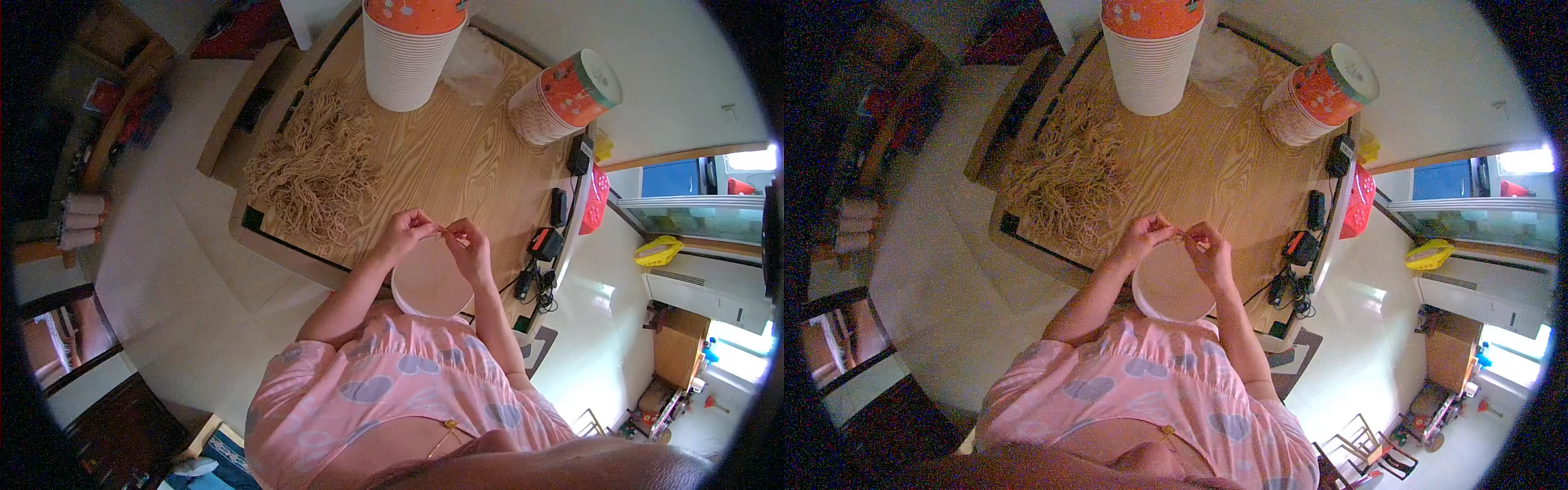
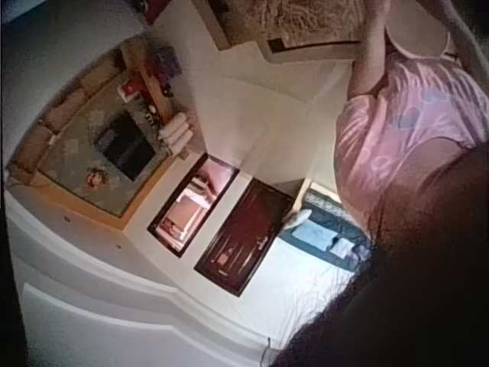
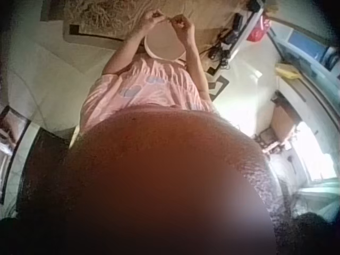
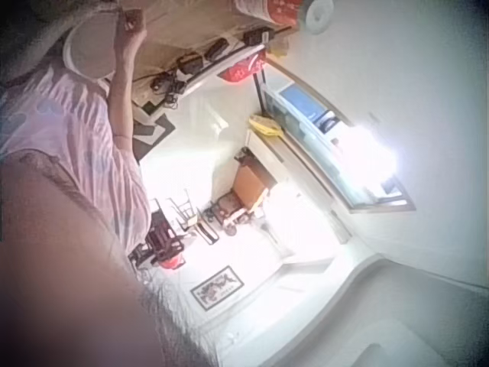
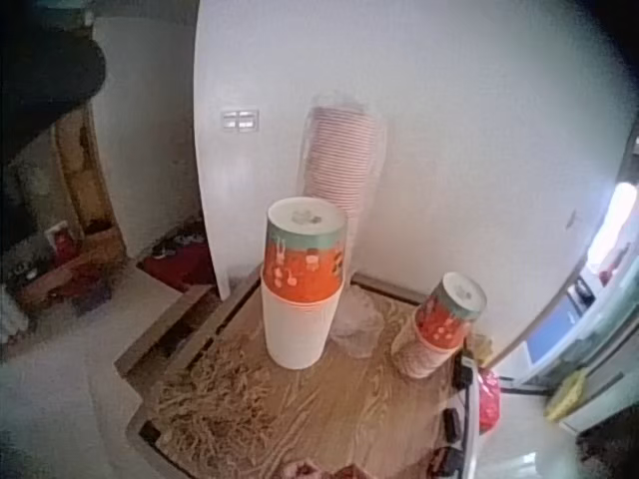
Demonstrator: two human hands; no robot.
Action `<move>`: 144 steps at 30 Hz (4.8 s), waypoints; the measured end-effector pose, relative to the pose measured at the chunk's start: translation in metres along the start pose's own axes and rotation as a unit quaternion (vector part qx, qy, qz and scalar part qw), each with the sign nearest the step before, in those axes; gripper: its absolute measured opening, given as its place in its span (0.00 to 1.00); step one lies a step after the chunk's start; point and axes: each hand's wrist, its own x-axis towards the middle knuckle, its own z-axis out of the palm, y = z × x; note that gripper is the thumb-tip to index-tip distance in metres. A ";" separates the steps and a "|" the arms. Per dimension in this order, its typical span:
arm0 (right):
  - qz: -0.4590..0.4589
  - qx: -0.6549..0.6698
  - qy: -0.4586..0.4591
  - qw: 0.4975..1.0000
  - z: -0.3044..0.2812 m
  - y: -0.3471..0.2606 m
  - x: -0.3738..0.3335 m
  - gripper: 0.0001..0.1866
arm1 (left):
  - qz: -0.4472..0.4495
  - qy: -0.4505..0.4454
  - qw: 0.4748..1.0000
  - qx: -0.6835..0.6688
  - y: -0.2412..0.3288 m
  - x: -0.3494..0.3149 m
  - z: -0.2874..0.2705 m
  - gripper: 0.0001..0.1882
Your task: The recorder is assembling paper cups and handling shredded filler material on a table.
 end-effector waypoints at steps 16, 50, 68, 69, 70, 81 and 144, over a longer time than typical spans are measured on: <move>-0.063 -0.038 0.051 0.996 0.007 -0.008 -0.004 0.04 | -0.039 -0.034 0.997 0.056 -0.005 0.008 -0.002 0.05; 0.053 -0.019 -0.004 0.998 0.005 0.010 0.007 0.05 | 0.072 0.011 0.966 0.246 -0.003 -0.001 0.003 0.05; 0.050 0.008 -0.005 0.999 0.004 0.007 0.005 0.03 | 0.054 -0.038 0.981 0.180 0.003 0.001 0.003 0.05; 0.049 0.009 -0.006 0.999 0.005 0.006 0.005 0.03 | 0.054 -0.036 0.981 0.180 0.001 0.001 0.003 0.05; 0.051 0.007 -0.007 0.999 0.006 0.005 0.005 0.03 | 0.075 -0.027 0.978 0.193 -0.001 0.001 0.002 0.06; 0.086 -0.031 -0.026 0.995 0.002 0.005 0.005 0.06 | 0.118 0.007 0.969 0.216 -0.006 0.000 0.002 0.05; 0.023 0.000 -0.009 1.000 0.002 0.001 0.005 0.02 | 0.031 -0.020 0.983 0.179 0.004 -0.003 0.002 0.03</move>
